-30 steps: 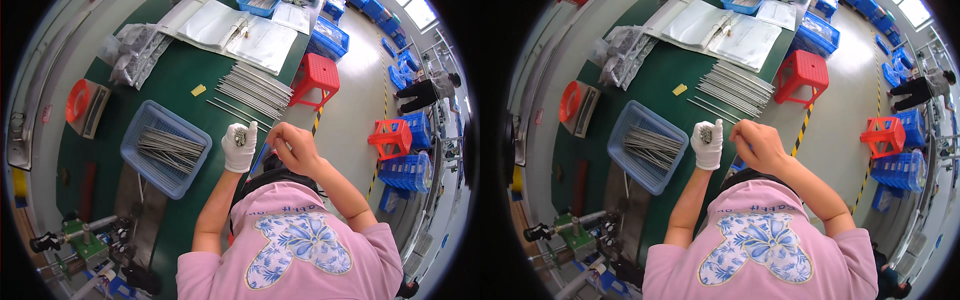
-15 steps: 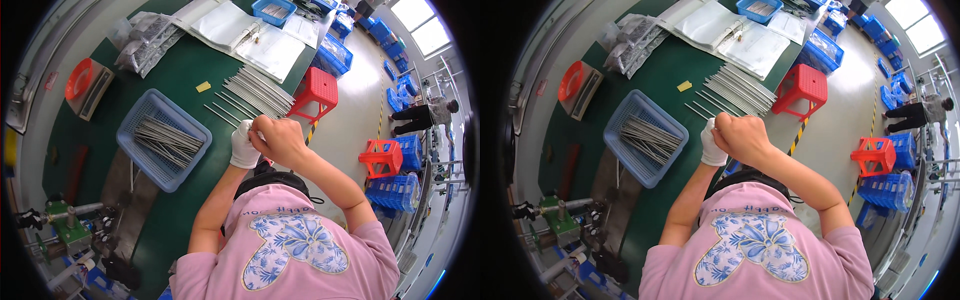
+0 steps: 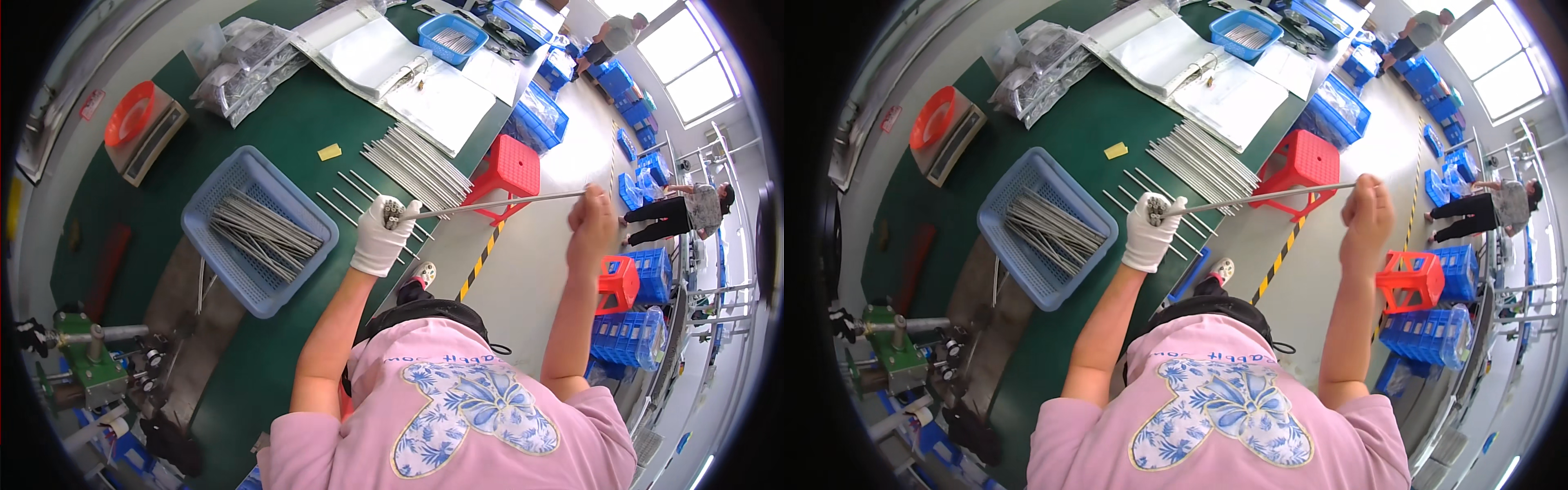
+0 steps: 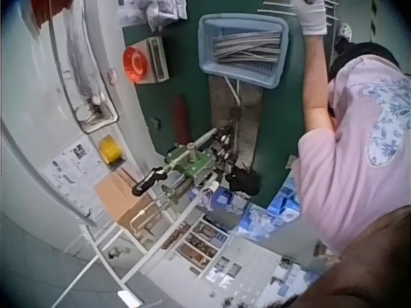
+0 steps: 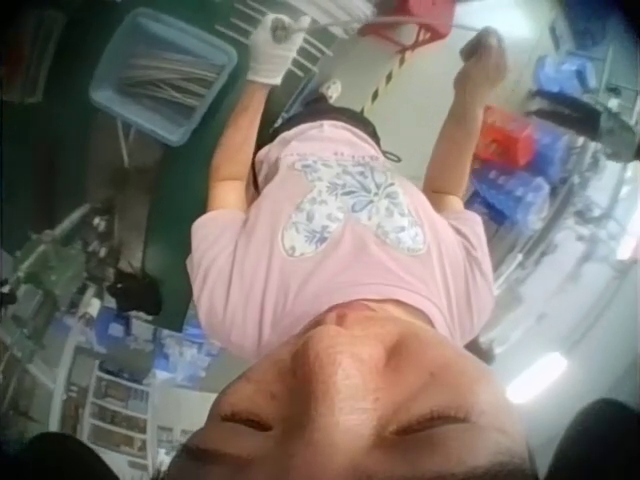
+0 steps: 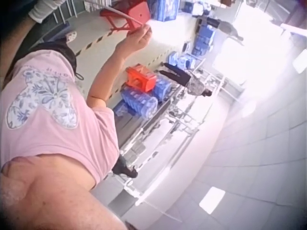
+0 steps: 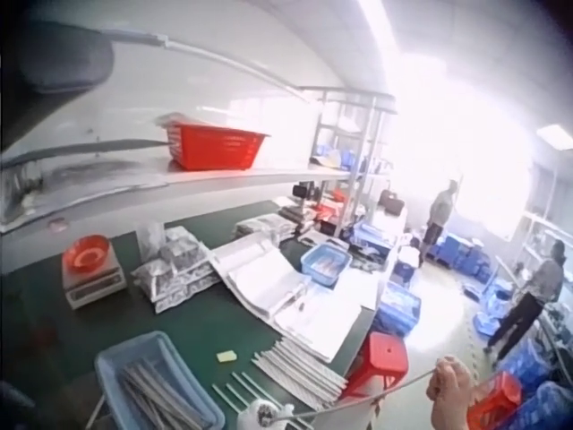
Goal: Inspecting and sorting bundles of small metal rods on a factory workbench.
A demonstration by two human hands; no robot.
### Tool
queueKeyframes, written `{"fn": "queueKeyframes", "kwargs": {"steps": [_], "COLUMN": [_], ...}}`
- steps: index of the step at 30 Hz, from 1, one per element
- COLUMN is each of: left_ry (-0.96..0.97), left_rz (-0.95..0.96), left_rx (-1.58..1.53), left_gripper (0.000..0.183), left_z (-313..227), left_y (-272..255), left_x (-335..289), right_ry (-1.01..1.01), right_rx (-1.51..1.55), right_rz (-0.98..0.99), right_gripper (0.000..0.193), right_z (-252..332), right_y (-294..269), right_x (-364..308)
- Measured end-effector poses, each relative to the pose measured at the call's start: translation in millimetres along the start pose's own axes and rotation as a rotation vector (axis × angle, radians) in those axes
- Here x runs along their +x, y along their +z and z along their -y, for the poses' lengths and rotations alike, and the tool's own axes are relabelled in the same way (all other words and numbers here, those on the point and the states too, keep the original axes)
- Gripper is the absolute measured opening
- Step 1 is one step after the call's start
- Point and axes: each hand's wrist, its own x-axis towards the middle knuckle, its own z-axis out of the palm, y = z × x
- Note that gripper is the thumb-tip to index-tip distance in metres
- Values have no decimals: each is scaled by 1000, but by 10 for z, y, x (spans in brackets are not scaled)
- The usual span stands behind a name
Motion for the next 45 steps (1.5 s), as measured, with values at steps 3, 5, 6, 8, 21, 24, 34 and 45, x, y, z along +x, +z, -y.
{"fn": "queueKeyframes", "kwargs": {"steps": [3,5,6,8,21,24,34,45], "left_ry": [-106,-132,-155,-203,-233,-243,-230,-265], "left_rz": [-19,-38,-61,-29,-81,-82,-82,-111], "left_rx": [-170,-190,-214,-220,-275,-282,-348,-427], "left_gripper": [31,30,30,29,24,23,21,18], "left_z": [19,65,103,137,115,106,98,46], "left_y": [-43,-58,-71,-104,-158,-167,-169,-198], "left_x": [23,23,19,-5,-64,-64,-13,75], "right_ry": [432,753,863,1100,1608,1603,1604,1174], "right_rx": [238,293,323,433,744,742,673,553], "right_rz": [-49,-76,-62,10,125,148,226,523], "right_gripper": [27,22,19,21,20,21,23,35], "right_z": [-638,-1022,-1163,-1510,-1898,-1883,-1742,-1506], "right_y": [-95,-78,-58,-53,201,213,236,80], "right_x": [-184,-411,-540,-760,-1210,-1205,-1201,-1313]}}
